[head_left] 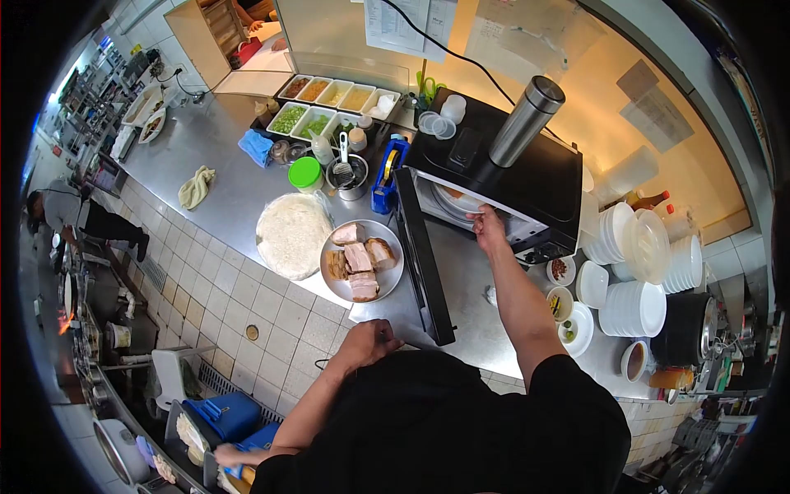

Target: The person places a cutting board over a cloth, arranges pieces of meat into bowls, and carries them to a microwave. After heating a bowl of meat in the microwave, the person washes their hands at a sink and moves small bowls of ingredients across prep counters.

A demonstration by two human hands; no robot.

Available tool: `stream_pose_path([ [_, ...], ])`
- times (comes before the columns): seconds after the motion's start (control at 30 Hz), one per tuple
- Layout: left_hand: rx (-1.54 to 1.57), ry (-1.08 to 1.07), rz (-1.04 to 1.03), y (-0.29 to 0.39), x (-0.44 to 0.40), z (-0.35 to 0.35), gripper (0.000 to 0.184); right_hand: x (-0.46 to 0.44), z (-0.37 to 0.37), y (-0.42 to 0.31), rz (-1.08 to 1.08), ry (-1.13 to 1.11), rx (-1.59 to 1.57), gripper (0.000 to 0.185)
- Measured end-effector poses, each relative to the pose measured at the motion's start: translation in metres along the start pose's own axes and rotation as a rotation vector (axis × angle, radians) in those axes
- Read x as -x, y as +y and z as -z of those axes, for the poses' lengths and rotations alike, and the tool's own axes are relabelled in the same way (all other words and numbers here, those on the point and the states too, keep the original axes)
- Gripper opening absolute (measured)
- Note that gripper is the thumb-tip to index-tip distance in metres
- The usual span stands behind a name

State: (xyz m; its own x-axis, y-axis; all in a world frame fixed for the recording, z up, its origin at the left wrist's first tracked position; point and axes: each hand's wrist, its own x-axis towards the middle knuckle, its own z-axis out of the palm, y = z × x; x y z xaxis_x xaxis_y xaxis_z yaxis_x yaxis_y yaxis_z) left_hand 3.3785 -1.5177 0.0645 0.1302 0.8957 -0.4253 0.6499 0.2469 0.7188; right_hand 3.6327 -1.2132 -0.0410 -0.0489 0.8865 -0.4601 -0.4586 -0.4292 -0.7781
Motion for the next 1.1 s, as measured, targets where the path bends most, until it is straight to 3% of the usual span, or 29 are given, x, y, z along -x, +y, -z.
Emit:
stream_pose_path([
  [0.17,-0.016,-0.074,0.071,0.019,0.008,0.026,0.027,-0.003,-0.002,0.003,-0.016,0.028,0.006,0.018],
  [0.63,-0.054,-0.114,-0.004,0.024,0.007,0.043,0.027,0.000,-0.005,0.001,-0.024,0.097,0.061,0.013],
  [1.1,-0.033,-0.130,-0.063,0.038,0.006,0.053,0.026,-0.003,-0.003,-0.008,-0.176,0.058,0.109,0.011],
])
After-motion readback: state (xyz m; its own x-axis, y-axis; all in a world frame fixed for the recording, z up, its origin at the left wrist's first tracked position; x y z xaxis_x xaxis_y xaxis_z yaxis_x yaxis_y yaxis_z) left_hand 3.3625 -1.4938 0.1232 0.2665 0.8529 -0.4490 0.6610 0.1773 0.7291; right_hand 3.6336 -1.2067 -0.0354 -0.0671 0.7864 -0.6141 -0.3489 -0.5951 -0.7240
